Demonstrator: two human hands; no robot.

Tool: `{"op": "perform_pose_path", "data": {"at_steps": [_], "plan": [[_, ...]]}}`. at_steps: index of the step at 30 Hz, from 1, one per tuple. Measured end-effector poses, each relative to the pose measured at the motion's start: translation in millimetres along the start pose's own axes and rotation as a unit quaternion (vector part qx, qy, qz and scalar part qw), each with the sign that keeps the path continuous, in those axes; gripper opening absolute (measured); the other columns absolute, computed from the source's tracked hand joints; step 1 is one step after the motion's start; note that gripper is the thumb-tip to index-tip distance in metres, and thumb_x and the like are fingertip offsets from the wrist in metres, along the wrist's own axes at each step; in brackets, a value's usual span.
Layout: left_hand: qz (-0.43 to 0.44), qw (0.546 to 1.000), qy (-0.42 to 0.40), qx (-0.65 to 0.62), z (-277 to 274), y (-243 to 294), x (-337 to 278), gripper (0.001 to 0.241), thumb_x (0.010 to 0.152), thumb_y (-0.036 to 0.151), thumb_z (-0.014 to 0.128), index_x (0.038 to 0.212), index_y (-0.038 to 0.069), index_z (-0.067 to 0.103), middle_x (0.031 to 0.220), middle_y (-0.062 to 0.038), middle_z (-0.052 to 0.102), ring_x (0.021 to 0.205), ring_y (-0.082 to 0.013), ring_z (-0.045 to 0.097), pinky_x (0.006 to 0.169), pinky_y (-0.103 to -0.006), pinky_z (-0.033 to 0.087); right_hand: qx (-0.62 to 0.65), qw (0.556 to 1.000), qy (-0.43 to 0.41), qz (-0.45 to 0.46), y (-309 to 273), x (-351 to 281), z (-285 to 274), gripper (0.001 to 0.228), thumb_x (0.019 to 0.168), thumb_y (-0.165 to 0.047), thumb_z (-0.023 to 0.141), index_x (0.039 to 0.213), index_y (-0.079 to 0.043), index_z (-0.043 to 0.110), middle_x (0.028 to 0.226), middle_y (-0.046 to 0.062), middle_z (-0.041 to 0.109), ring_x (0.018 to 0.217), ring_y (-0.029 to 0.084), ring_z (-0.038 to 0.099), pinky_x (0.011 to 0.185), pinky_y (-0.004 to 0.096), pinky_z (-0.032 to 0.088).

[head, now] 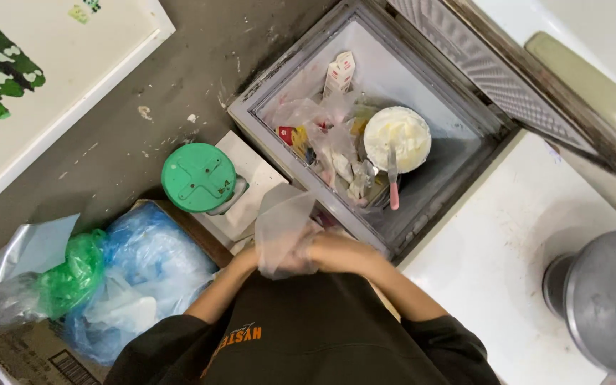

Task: The person picks up a plastic pastry bag from a shelf, opens it by hand, and places it into a walk-in cooler. They then use a spatula to scoop white frosting from a bowl into the pastry bag, adding red frosting from a smaller tube, and then flattening a small piece of dough by hand on the counter.

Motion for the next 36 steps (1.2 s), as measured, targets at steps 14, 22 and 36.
{"op": "perform_pose_path", "data": {"at_steps": [14,22,36], "plan": [[-0.009,0.898,0.233,-0.374,-90.7,-46.0,23.9,0.063,0.073,0.01,0.082,0.128,0.002,0.053,0.101,-0.002,0.063,0.088,-0.0105,0.062,0.077,-0.0264,0.051,0.424,0.698,0.309,0.488,379.3,-195.0,-32.4,0.054,0.104,-0.044,0.058,0.132,0.001,0.06,0.125,0.024,0.069,0.093,0.038,0.066,0.088,0.045,0.051],[0.005,0.912,0.246,-0.329,-100.7,-66.3,9.1,0.074,0.071,0.007,0.084,0.136,0.001,0.049,0.107,-0.002,0.063,0.092,-0.0114,0.063,0.081,-0.0281,0.053,0.671,0.356,0.57,0.313,395.8,-203.5,71.4,0.044,0.104,-0.038,0.047,0.124,0.001,0.057,0.115,0.019,0.064,0.1,0.033,0.062,0.086,0.049,0.05],[-0.017,0.892,0.217,-0.397,-36.8,-129.1,26.3,0.077,0.074,0.004,0.084,0.142,0.002,0.047,0.105,-0.005,0.066,0.093,-0.0145,0.064,0.084,-0.0301,0.054,0.68,0.351,0.573,0.294,386.6,-115.4,31.8,0.035,0.103,-0.032,0.046,0.119,-0.007,0.063,0.099,0.008,0.063,0.085,0.026,0.058,0.073,0.043,0.05]]}}
Point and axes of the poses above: each hand's wrist, its own x-axis towards the middle knuckle, its own z-axis out of the palm, y = z × x, the point moved 9 cm from there along x, towards the middle knuckle
